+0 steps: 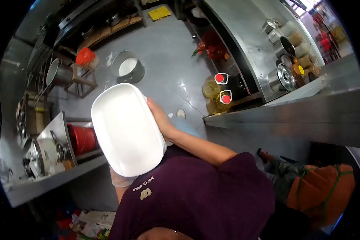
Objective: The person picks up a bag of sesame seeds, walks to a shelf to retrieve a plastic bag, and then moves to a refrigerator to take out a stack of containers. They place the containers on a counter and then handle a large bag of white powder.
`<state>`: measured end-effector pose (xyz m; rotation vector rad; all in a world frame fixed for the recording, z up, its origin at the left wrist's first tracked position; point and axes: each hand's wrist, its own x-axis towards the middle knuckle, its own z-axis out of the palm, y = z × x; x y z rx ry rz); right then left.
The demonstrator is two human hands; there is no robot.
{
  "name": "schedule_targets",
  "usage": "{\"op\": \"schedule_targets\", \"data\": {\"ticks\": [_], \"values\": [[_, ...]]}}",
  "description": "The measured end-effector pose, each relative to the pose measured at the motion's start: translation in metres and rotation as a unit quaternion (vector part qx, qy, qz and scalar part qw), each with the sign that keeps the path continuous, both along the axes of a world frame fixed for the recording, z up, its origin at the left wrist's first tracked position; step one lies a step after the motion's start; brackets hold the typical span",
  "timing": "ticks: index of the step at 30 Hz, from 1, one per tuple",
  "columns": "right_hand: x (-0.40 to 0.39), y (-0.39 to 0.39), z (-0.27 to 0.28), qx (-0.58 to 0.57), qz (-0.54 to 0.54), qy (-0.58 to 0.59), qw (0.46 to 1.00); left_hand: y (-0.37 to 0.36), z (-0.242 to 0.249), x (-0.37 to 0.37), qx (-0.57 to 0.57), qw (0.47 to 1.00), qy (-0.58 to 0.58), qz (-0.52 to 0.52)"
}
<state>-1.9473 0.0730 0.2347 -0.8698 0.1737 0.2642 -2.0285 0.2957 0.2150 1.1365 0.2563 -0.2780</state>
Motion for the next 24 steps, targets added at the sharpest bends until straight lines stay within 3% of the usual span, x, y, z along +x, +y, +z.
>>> {"op": "schedule_targets", "data": {"ticks": [7,12,14,18,21,24], "values": [[0.105,-0.075,-0.019,-0.036,-0.114,0.022,0.993,-0.096,0.008,0.173,-0.093,0.992,0.004,-0.086],[0.178,-0.144,0.011,-0.093,-0.185,0.048,0.977,-0.175,0.021,0.287,-0.147,0.98,0.011,-0.135],[0.205,-0.166,0.021,-0.115,-0.216,0.06,0.968,-0.203,0.025,0.331,-0.155,0.975,0.011,-0.161],[0.264,-0.199,0.025,-0.057,-0.248,0.038,0.966,-0.249,0.039,0.407,-0.113,0.961,-0.025,-0.25],[0.32,-0.219,0.023,-0.049,-0.272,0.058,0.959,-0.275,0.029,0.469,-0.177,0.949,0.046,-0.257],[0.384,-0.243,0.007,-0.098,-0.31,0.04,0.945,-0.303,0.012,0.544,-0.162,0.942,0.055,-0.29]]}}
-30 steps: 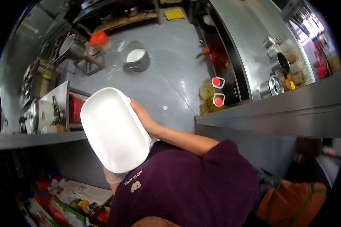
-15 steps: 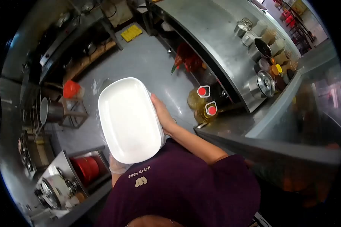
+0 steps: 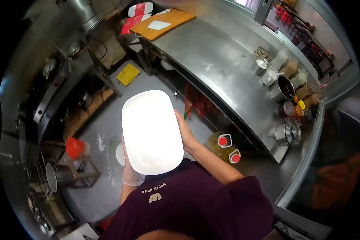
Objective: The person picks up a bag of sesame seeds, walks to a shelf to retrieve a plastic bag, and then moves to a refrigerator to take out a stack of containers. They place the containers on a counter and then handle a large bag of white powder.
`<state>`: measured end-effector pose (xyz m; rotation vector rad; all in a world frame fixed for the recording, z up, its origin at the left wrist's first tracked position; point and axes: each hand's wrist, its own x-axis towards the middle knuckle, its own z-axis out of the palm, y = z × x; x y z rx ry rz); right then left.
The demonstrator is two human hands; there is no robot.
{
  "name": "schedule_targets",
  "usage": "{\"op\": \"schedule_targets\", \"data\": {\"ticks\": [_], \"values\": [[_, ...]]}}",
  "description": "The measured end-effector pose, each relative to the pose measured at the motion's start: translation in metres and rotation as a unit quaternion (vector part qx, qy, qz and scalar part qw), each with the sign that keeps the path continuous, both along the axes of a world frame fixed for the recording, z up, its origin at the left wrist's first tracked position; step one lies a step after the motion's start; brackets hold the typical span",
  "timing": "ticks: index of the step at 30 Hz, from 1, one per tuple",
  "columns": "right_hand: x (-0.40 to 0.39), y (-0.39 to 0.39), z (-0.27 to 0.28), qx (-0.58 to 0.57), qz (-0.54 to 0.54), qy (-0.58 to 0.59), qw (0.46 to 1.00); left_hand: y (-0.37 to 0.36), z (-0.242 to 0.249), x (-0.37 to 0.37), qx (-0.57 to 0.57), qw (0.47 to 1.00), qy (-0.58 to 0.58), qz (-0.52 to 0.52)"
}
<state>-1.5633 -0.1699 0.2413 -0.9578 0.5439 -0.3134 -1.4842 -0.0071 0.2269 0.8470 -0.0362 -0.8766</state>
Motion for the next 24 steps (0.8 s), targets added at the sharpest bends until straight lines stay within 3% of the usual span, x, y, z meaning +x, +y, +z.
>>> {"op": "schedule_targets", "data": {"ticks": [3,6,11,12,13,14,16,17,19,20,21,24], "values": [[0.069,-0.033,-0.035,-0.002,-0.033,-0.059,0.998,-0.038,-0.009,0.084,0.018,0.999,-0.006,-0.034],[0.122,-0.067,-0.056,0.012,-0.091,-0.07,0.993,-0.079,-0.016,0.17,0.036,0.987,-0.071,-0.139],[0.178,-0.116,-0.053,-0.012,-0.276,-0.063,0.959,-0.177,-0.019,0.262,0.052,0.957,-0.072,-0.276],[0.185,-0.127,-0.053,-0.011,-0.313,-0.059,0.948,-0.199,-0.032,0.277,0.058,0.946,-0.088,-0.306],[0.194,-0.146,-0.062,0.065,-0.332,-0.075,0.938,-0.225,-0.049,0.29,0.053,0.943,-0.101,-0.311],[0.203,-0.161,-0.058,0.028,-0.35,-0.075,0.933,-0.251,-0.049,0.298,0.041,0.939,-0.103,-0.326],[0.215,-0.19,-0.058,0.095,-0.385,-0.056,0.916,-0.296,-0.051,0.31,0.023,0.931,-0.094,-0.351],[0.215,-0.197,-0.067,0.084,-0.395,-0.046,0.914,-0.313,-0.043,0.317,0.051,0.91,-0.046,-0.41],[0.231,-0.24,-0.086,0.05,-0.414,-0.055,0.907,-0.357,-0.072,0.325,0.036,0.922,-0.119,-0.368],[0.234,-0.256,-0.097,0.096,-0.418,-0.089,0.899,-0.378,-0.074,0.33,0.029,0.925,-0.155,-0.346],[0.235,-0.263,-0.109,0.091,-0.426,-0.088,0.896,-0.392,-0.077,0.341,0.044,0.906,-0.082,-0.412],[0.249,-0.309,-0.138,0.079,-0.451,-0.097,0.883,-0.444,-0.105,0.36,0.073,0.896,-0.043,-0.437]]}}
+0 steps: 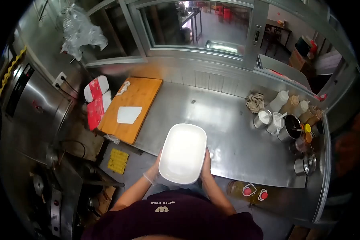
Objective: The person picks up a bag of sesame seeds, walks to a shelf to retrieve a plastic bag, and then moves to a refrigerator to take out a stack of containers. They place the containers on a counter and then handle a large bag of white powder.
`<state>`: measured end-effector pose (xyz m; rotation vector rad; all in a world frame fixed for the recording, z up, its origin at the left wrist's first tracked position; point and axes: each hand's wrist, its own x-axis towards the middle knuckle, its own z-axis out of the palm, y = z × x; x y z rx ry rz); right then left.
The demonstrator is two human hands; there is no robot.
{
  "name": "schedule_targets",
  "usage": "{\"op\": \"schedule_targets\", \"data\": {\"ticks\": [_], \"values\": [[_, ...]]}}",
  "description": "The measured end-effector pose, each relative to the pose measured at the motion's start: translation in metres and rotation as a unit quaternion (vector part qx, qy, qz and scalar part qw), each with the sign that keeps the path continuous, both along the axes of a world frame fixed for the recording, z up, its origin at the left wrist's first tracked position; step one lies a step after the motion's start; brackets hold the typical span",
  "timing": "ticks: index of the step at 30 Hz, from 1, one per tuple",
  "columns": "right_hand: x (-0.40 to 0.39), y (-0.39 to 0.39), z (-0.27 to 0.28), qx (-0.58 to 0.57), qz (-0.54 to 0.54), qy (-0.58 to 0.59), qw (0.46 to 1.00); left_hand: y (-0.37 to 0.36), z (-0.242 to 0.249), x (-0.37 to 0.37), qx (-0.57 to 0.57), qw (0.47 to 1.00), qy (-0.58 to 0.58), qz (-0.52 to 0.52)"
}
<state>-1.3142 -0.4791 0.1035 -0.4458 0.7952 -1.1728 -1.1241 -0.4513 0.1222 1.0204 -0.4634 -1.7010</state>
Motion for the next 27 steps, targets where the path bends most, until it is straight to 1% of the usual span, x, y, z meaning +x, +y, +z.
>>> {"op": "schedule_targets", "data": {"ticks": [1,3,4,5,7,8,9,11,12,13,14,16,19,20,21,22,23,24,25,26,27], "values": [[0.002,-0.011,0.0,0.004,-0.008,0.002,1.0,-0.014,-0.003,0.005,0.019,0.997,0.075,-0.017],[0.005,-0.028,-0.004,0.019,-0.027,-0.025,0.999,-0.043,-0.022,0.011,-0.005,0.999,0.011,-0.045],[0.009,-0.037,-0.001,0.026,-0.039,-0.042,0.998,-0.058,-0.024,0.014,-0.018,0.998,-0.025,-0.063],[0.011,-0.043,0.006,0.08,-0.051,-0.036,0.995,-0.069,-0.027,0.017,-0.013,0.997,-0.006,-0.071],[0.018,-0.057,-0.002,0.04,-0.097,-0.017,0.994,-0.096,-0.032,0.018,0.0,0.995,0.038,-0.091],[0.019,-0.063,-0.004,0.018,-0.119,-0.003,0.993,-0.111,-0.031,0.016,0.001,0.994,0.022,-0.107],[0.023,-0.071,-0.005,0.025,-0.154,-0.002,0.988,-0.129,-0.03,0.015,0.0,0.992,0.006,-0.123],[0.029,-0.085,-0.009,0.027,-0.19,0.007,0.981,-0.155,-0.017,0.018,0.014,0.988,-0.016,-0.153],[0.035,-0.094,-0.01,0.026,-0.208,0.011,0.978,-0.167,0.002,0.021,0.026,0.985,-0.022,-0.168],[0.041,-0.101,-0.012,0.002,-0.233,-0.008,0.972,-0.179,0.018,0.023,0.036,0.982,-0.027,-0.184],[0.046,-0.109,-0.022,-0.012,-0.249,0.074,0.966,-0.192,0.031,0.025,0.041,0.98,-0.035,-0.194],[0.059,-0.13,-0.047,-0.043,-0.272,0.233,0.933,-0.224,0.046,0.035,0.047,0.975,-0.052,-0.212],[0.091,-0.158,-0.043,-0.013,-0.331,0.367,0.869,-0.275,0.029,0.055,0.051,0.983,-0.063,-0.167],[0.099,-0.169,-0.044,-0.01,-0.345,0.334,0.877,-0.294,0.0,0.069,0.019,0.986,-0.123,-0.112],[0.105,-0.184,-0.045,-0.009,-0.36,0.3,0.883,-0.317,-0.048,0.093,0.025,0.992,-0.107,-0.058],[0.112,-0.195,-0.046,-0.008,-0.375,0.266,0.888,-0.316,-0.054,0.101,0.052,0.992,-0.115,-0.008],[0.122,-0.203,-0.029,-0.008,-0.371,0.254,0.893,-0.315,-0.059,0.108,0.076,0.989,-0.123,0.042],[0.132,-0.21,-0.016,0.013,-0.364,0.206,0.908,-0.292,-0.016,0.109,0.115,0.977,-0.158,0.087],[0.141,-0.216,-0.006,0.034,-0.356,0.158,0.92,-0.277,0.01,0.113,0.065,0.983,-0.17,-0.036],[0.151,-0.22,0.0,0.057,-0.346,0.109,0.93,-0.278,0.016,0.114,0.055,0.984,-0.166,-0.035],[0.159,-0.224,0.001,0.108,-0.328,0.132,0.929,-0.278,0.019,0.111,0.046,0.985,-0.161,-0.033]]}}
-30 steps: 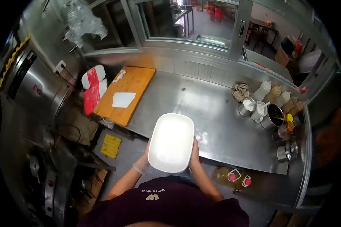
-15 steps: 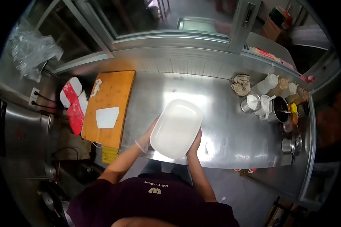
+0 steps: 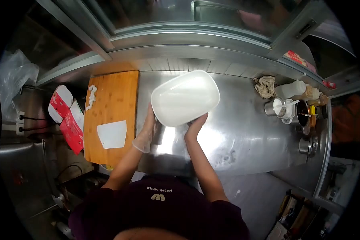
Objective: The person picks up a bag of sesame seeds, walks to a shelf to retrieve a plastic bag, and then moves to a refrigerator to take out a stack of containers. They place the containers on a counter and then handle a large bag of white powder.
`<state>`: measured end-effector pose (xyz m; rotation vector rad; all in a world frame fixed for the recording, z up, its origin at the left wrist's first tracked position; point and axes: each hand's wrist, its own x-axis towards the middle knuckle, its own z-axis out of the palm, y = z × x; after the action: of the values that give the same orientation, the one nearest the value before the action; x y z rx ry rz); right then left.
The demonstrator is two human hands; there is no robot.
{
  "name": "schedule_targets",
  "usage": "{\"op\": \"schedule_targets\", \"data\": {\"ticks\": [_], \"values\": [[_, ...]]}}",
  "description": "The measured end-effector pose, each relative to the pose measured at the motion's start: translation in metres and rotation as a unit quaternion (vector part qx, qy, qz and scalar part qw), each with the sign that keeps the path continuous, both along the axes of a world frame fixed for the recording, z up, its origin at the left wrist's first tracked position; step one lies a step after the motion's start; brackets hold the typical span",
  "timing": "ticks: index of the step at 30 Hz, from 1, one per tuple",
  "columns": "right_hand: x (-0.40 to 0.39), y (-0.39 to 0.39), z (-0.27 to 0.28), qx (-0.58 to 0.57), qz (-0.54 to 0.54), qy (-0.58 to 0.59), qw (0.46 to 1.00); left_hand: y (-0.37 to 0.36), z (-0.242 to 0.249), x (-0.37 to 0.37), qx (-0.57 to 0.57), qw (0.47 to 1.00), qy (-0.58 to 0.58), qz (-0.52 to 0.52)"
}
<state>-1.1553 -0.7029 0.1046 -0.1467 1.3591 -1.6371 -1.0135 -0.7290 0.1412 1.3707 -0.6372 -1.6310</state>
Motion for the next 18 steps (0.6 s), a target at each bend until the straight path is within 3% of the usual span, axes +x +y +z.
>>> {"op": "schedule_targets", "data": {"ticks": [4,8,11,13,14,15,17,18], "values": [[0.019,-0.019,-0.014,0.07,0.019,0.043,0.996,-0.046,-0.007,0.029,-0.023,0.998,0.008,-0.059],[-0.003,-0.034,-0.013,0.035,-0.01,-0.006,0.999,-0.095,-0.02,0.044,-0.091,0.987,0.083,-0.107],[-0.041,-0.052,-0.029,0.02,0.021,0.035,0.999,-0.105,-0.008,0.038,-0.044,0.989,0.121,-0.073],[-0.051,-0.052,-0.014,-0.005,0.088,0.063,0.994,-0.1,-0.005,0.036,-0.106,0.981,0.156,-0.033],[-0.054,-0.051,-0.013,-0.006,0.1,0.115,0.988,-0.117,-0.062,0.039,-0.139,0.982,0.121,0.04],[-0.051,-0.046,-0.009,0.008,0.085,0.141,0.986,-0.113,-0.073,0.045,-0.123,0.99,0.073,-0.015],[-0.051,-0.028,-0.009,0.018,0.069,0.18,0.981,-0.082,-0.034,0.036,-0.092,0.991,0.085,0.037],[-0.052,-0.017,-0.014,0.016,0.067,0.192,0.979,-0.071,-0.045,0.037,-0.134,0.99,-0.007,0.054]]}}
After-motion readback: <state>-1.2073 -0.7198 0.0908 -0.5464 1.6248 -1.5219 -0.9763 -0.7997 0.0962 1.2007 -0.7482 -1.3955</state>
